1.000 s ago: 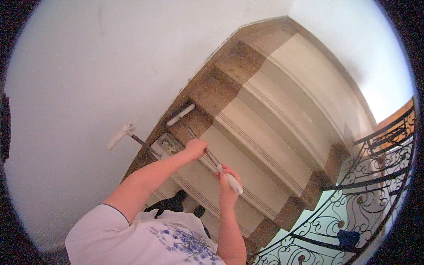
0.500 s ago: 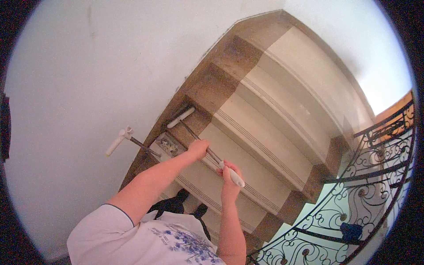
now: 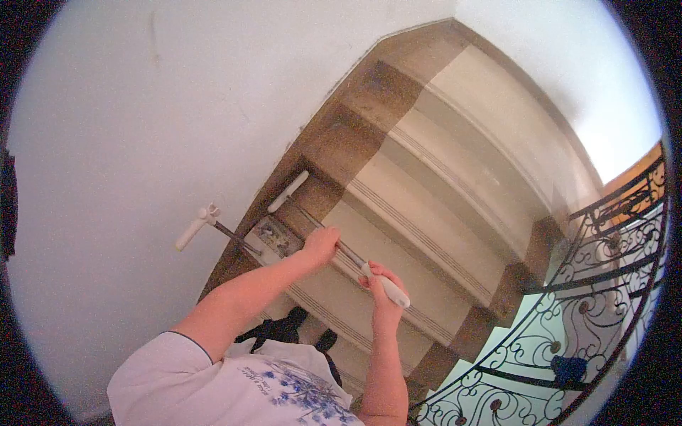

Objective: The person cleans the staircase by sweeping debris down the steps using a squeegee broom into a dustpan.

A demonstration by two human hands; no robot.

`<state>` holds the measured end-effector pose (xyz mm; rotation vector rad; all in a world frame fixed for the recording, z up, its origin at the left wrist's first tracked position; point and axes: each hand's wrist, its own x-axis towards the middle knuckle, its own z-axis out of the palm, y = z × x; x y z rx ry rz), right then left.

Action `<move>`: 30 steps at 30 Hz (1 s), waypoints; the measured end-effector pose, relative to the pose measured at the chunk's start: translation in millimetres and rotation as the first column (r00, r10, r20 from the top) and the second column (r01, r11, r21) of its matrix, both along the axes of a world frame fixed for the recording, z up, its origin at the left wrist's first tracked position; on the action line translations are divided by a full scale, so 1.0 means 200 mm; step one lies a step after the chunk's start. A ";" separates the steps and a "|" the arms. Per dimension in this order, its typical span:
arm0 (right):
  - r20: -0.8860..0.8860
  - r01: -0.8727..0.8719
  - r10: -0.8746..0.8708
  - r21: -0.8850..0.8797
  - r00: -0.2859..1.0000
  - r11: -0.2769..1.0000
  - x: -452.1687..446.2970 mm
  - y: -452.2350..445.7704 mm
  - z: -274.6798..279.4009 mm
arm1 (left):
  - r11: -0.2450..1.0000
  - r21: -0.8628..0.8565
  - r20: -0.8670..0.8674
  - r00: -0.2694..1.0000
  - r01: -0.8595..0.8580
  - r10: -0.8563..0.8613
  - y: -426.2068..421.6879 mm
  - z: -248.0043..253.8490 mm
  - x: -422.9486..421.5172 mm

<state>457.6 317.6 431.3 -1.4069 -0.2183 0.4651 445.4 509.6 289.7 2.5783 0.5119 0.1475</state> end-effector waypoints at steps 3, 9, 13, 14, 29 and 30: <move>0.022 -0.006 0.006 -0.002 1.000 1.000 0.09 0.07 -0.01 | 1.000 0.007 0.009 1.000 0.028 -0.028 0.09 -0.09 0.13; -0.035 -0.064 0.064 0.017 0.997 0.998 0.34 0.21 -0.06 | 0.994 -0.102 0.028 0.999 -0.042 0.046 0.16 -0.15 0.26; -0.059 -0.116 0.116 -0.002 0.992 0.993 0.43 0.20 -0.04 | 0.992 -0.107 -0.005 0.998 -0.060 0.059 0.16 -0.13 0.31; -0.072 -0.124 0.124 0.010 0.990 0.992 0.43 0.20 -0.03 | 0.993 -0.099 -0.005 0.998 -0.065 0.065 0.16 -0.13 0.30; -0.009 -0.131 0.131 0.030 0.991 0.991 0.36 0.22 -0.01 | 0.998 -0.037 0.003 0.999 -0.052 0.053 0.21 -0.02 0.26; -0.043 -0.137 0.138 0.037 0.989 0.990 0.36 0.23 -0.03 | 0.998 -0.038 0.002 0.998 -0.056 0.056 0.21 -0.05 0.26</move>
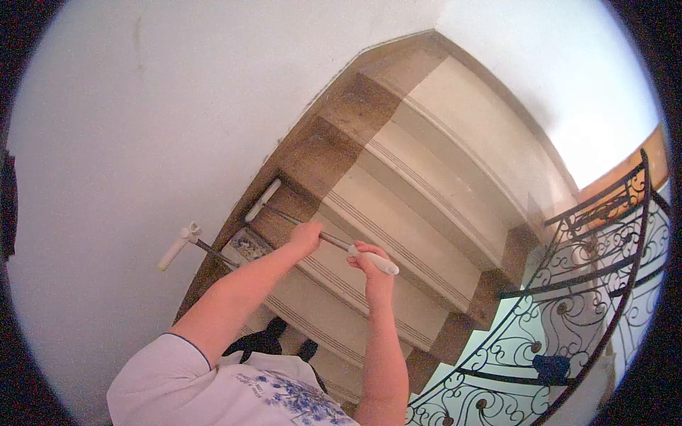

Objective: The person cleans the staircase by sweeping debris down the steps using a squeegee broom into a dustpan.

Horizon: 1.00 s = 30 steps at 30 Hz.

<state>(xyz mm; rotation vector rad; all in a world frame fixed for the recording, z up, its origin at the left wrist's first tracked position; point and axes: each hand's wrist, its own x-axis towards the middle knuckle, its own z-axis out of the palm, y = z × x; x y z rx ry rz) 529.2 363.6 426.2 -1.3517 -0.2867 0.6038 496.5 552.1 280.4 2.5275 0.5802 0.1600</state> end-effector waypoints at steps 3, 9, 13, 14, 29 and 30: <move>-0.028 0.001 -0.001 0.006 1.000 1.000 -0.03 0.00 0.00 | 1.000 0.013 0.015 1.000 -0.027 0.027 0.00 -0.02 -0.05; -0.040 -0.001 -0.002 -0.076 0.999 0.997 -0.11 -0.08 0.05 | 1.000 0.018 -0.083 0.996 0.014 -0.012 -0.10 0.05 -0.20; 0.004 0.017 -0.017 -0.059 1.000 0.998 -0.14 -0.15 0.10 | 0.999 -0.002 -0.051 0.997 0.050 -0.050 -0.14 0.17 -0.23; 0.008 0.023 -0.022 -0.039 1.000 0.999 -0.15 -0.16 0.12 | 0.998 -0.002 0.014 0.998 0.061 -0.061 -0.15 0.19 -0.23; -0.021 -0.054 0.052 -0.094 0.998 0.994 -0.22 -0.06 -0.03 | 0.999 -0.029 -0.035 0.999 -0.029 0.028 -0.07 -0.04 -0.29; 0.003 -0.074 0.075 -0.095 0.997 0.993 -0.24 -0.07 -0.03 | 0.999 -0.029 -0.038 0.999 -0.032 0.031 -0.08 -0.06 -0.30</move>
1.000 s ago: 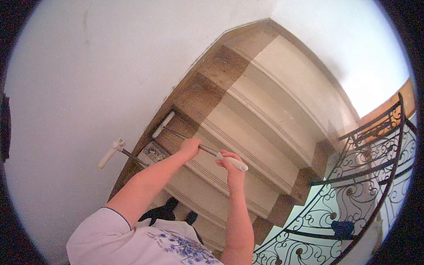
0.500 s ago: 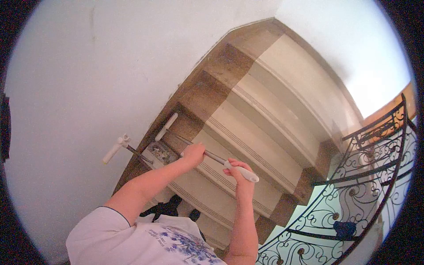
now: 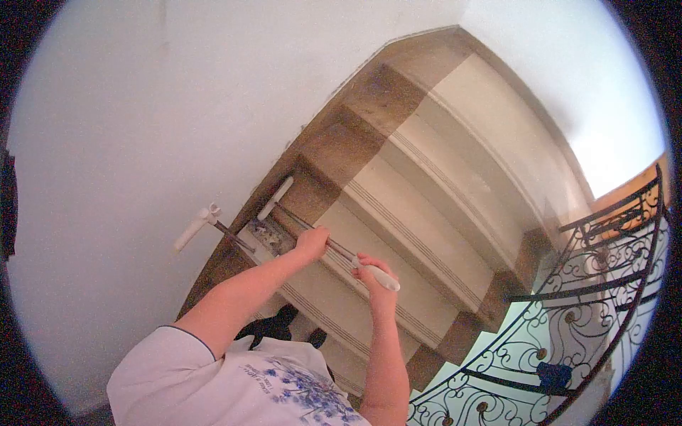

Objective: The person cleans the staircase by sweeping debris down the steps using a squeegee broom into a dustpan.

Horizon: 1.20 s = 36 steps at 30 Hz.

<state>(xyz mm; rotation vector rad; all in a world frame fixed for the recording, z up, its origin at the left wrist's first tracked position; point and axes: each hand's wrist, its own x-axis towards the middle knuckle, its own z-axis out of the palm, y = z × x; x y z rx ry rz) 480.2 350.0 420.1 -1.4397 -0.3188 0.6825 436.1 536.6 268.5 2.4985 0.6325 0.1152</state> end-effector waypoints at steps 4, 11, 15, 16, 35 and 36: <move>0.030 -0.032 0.032 0.005 0.999 0.999 -0.07 -0.03 0.01 | 1.000 -0.029 -0.015 1.000 -0.004 0.003 -0.03 -0.01 -0.10; 0.059 -0.161 0.163 -0.029 0.985 0.987 -0.10 -0.10 0.06 | 0.999 -0.041 -0.043 0.999 -0.033 0.031 -0.13 0.03 -0.22; 0.232 -0.243 0.273 -0.149 0.934 0.958 -0.08 -0.13 0.07 | 0.998 -0.030 -0.033 0.998 -0.049 0.048 -0.17 0.04 -0.26; 0.231 -0.248 0.277 -0.148 0.933 0.957 -0.08 -0.13 0.08 | 0.998 -0.028 -0.021 0.998 -0.057 0.056 -0.18 0.04 -0.26; 0.267 -0.343 0.375 -0.161 0.888 0.925 -0.07 -0.28 0.27 | 0.988 -0.092 0.068 0.989 -0.122 0.129 -0.41 0.26 -0.34; 0.247 -0.328 0.358 -0.155 0.900 0.932 -0.07 -0.28 0.27 | 0.988 -0.094 0.068 0.989 -0.122 0.128 -0.40 0.24 -0.32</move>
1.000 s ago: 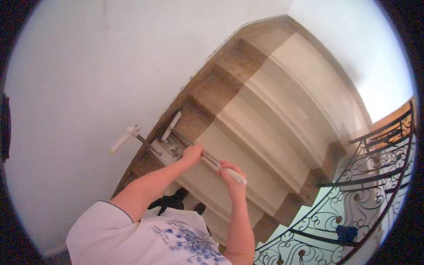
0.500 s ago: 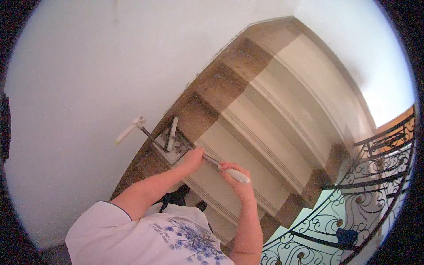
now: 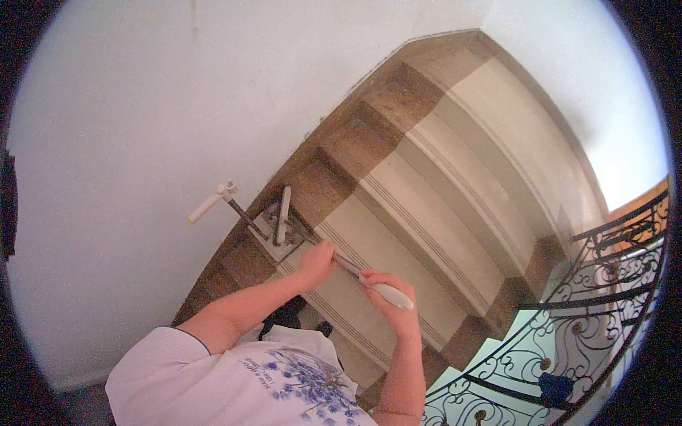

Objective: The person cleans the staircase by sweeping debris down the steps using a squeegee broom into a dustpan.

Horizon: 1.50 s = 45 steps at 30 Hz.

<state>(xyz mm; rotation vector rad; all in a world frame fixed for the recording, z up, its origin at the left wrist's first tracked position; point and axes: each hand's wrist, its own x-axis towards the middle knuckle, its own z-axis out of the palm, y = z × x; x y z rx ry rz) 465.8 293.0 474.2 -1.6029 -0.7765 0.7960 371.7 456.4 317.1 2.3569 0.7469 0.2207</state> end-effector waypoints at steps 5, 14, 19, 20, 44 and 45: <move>0.044 0.042 -0.042 -0.005 0.998 0.999 0.00 0.04 -0.06 | 0.998 0.054 0.026 1.000 -0.010 0.009 0.09 -0.13 0.08; -0.051 0.107 -0.103 0.064 0.993 0.992 -0.01 0.03 -0.10 | 0.998 0.046 -0.083 0.996 0.044 -0.040 0.08 -0.06 0.03; -0.044 0.213 -0.212 0.030 0.976 0.977 -0.02 -0.01 -0.01 | 0.983 0.133 -0.054 0.991 0.125 -0.118 0.08 0.08 0.13; -0.098 0.251 -0.245 0.052 0.964 0.967 -0.01 0.00 -0.01 | 0.980 0.152 -0.056 0.991 0.131 -0.124 0.10 0.10 0.17; -0.152 0.590 -0.580 0.022 0.800 0.807 -0.25 0.08 -0.37 | 0.916 0.083 -0.228 0.903 0.392 -0.365 0.22 -0.26 0.33; -0.157 0.603 -0.594 0.013 0.789 0.797 -0.28 0.05 -0.34 | 0.916 0.083 -0.231 0.902 0.393 -0.366 0.20 -0.25 0.31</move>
